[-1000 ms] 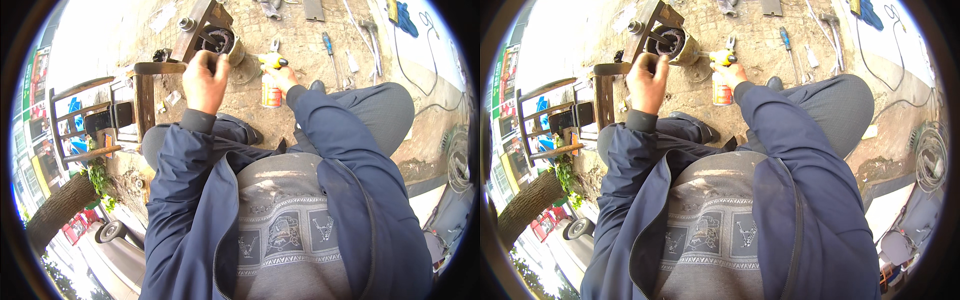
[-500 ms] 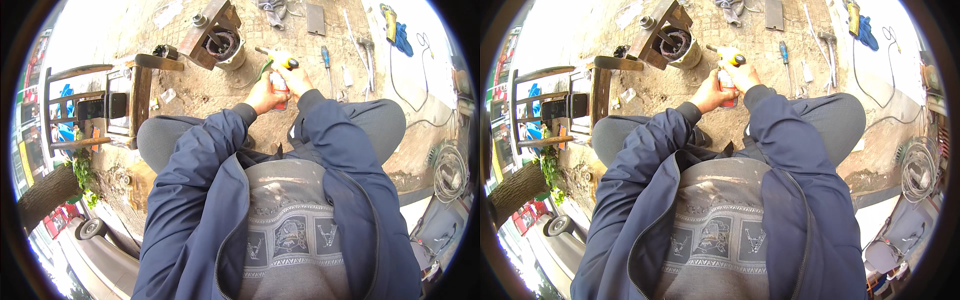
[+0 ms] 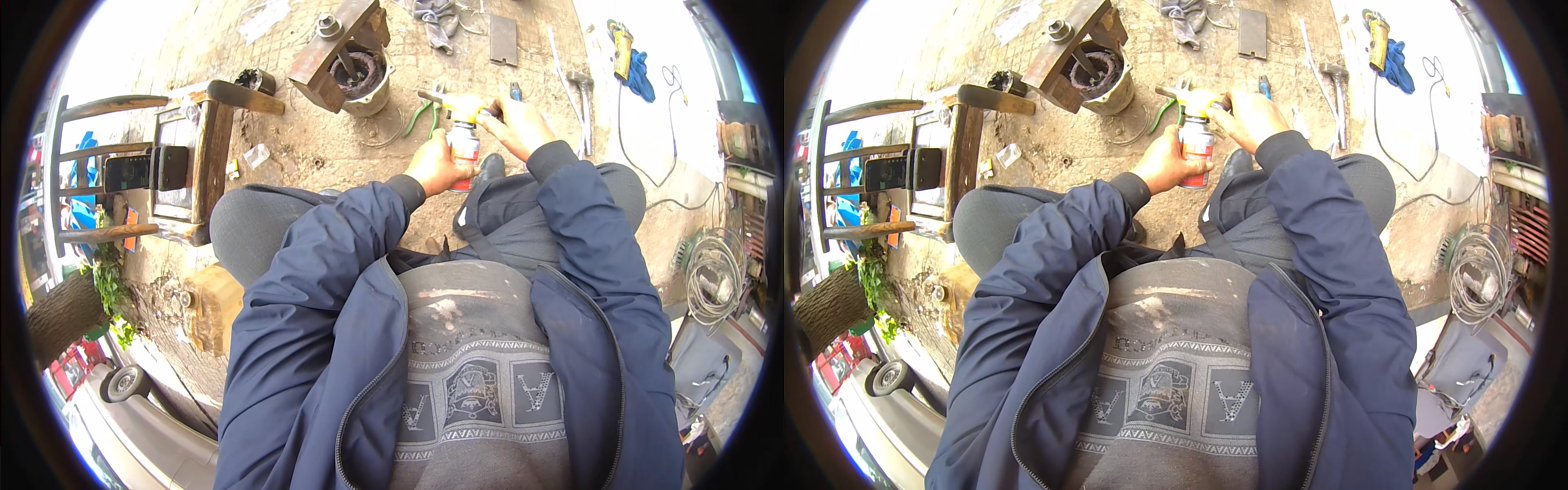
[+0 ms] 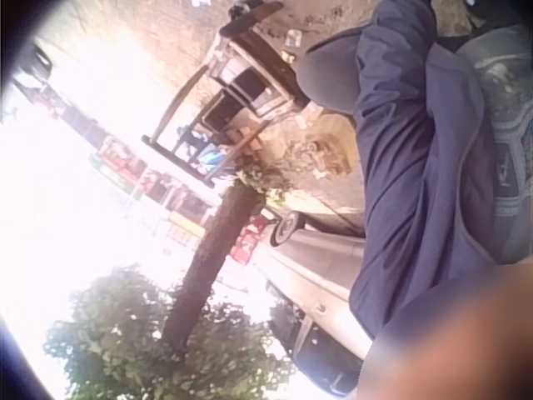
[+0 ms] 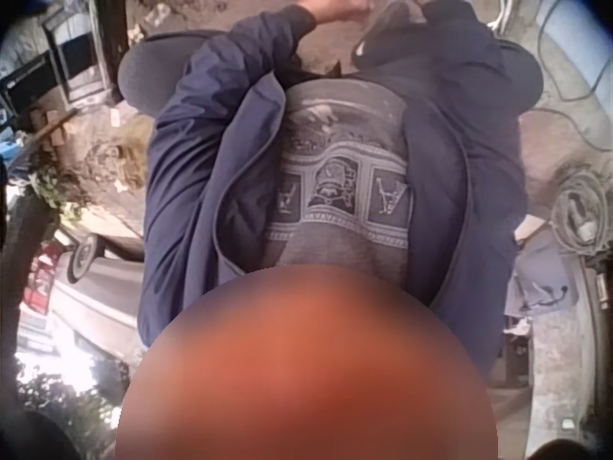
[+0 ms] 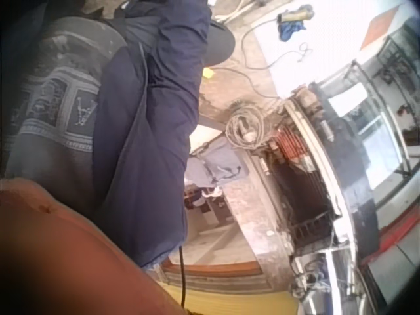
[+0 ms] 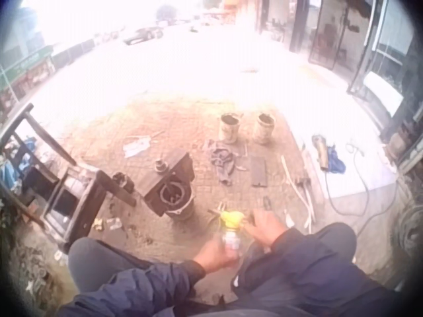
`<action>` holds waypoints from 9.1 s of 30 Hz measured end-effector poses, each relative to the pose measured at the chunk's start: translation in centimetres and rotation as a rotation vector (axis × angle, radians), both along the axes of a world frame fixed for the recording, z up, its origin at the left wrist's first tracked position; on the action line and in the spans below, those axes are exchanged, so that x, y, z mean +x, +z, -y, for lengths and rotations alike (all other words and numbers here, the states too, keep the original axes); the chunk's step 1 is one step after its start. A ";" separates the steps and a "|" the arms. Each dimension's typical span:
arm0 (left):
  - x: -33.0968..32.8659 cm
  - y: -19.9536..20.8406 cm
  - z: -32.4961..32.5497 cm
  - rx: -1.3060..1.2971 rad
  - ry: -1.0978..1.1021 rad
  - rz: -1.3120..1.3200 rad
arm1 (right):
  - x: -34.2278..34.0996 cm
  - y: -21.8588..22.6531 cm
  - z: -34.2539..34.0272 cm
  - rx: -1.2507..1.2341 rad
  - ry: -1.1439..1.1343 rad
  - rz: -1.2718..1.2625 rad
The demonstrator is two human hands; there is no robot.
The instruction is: The person heats a metal part with a blowtorch, then uses a wrench to loosen a bolt on the part. The person rotates the part to apply heat to different areas and repeatedly applies torque with the wrench.
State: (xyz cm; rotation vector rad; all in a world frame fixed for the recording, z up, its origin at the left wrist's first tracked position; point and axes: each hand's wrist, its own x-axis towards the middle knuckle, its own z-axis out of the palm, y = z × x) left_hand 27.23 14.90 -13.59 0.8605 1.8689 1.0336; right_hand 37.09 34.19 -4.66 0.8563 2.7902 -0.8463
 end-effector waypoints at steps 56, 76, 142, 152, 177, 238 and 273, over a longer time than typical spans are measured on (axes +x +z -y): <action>-3.8 -2.1 6.2 -0.383 0.115 -0.229 | 26.7 -4.2 -44.9 0.487 -0.924 0.185; -4.7 -3.1 6.7 -0.551 0.122 -0.199 | 27.5 -12.5 -51.6 0.426 -0.960 0.287; -26.3 10.0 5.1 0.170 -0.218 -1.114 | 0.5 11.8 -9.6 -0.096 -0.103 -0.308; -19.4 13.3 0.1 -0.391 0.242 -0.933 | -4.4 9.1 -3.1 0.086 0.225 -0.318; -20.9 13.7 -5.5 -0.080 -0.481 -1.002 | 2.5 6.5 -5.6 0.385 0.085 -0.209; -15.8 5.9 0.3 0.277 0.236 -0.656 | -7.3 8.5 -3.5 -0.517 0.001 0.072; -12.5 5.3 0.4 0.376 0.410 -0.778 | -12.2 7.6 -22.7 0.806 0.199 0.055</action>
